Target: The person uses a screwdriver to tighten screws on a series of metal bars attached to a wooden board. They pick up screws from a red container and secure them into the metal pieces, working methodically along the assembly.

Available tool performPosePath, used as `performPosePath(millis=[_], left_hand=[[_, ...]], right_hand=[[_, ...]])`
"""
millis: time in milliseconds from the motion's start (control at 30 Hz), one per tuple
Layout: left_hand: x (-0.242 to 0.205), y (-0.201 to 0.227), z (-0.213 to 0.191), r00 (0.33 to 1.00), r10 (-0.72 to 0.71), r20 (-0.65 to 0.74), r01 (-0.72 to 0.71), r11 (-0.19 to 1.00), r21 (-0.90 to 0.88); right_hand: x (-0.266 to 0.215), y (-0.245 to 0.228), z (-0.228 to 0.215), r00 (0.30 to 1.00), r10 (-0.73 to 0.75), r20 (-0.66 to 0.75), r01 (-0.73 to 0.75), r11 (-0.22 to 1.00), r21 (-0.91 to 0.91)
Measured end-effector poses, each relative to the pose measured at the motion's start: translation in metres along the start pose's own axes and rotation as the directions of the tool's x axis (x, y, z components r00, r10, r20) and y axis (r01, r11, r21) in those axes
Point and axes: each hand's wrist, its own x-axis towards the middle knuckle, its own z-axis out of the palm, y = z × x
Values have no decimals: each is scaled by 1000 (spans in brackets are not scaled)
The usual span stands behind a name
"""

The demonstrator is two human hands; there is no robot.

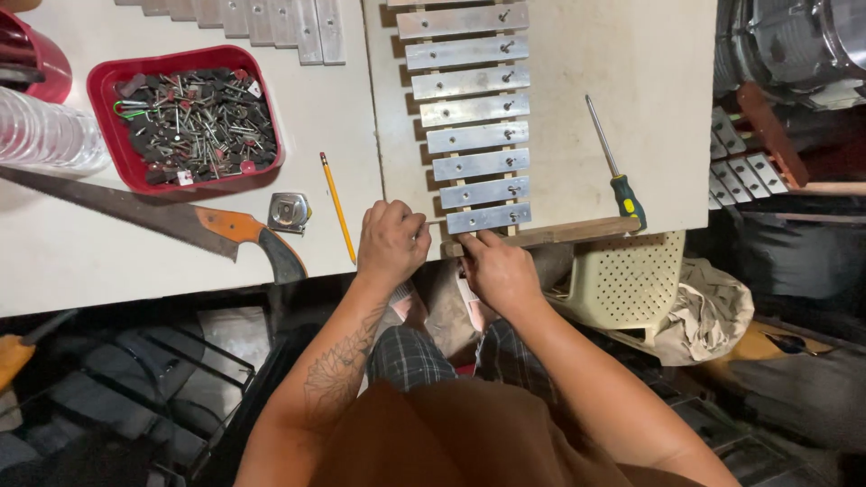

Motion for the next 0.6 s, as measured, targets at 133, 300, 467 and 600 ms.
performPosePath(millis=[133,300,467,600], left_hand=[[-1,0,6,1000,0,6,0,1000,-2],[1,3,7,1000,-9,7,9,1000,-6],[3,5,8,1000,-6,0,6,1000,-17],[3,6,10,999,-22,27,23,999,-35]], right_hand=[[-4,-4,-5,990,-57,-130,53,998,-36],[-5,-5,-10,980,-84,-182,80,996,-26],[-5,-3,-8,978,-95,-186,84,994,-64],[-5,-1,-8,976,-96,-195,84,994,-72]])
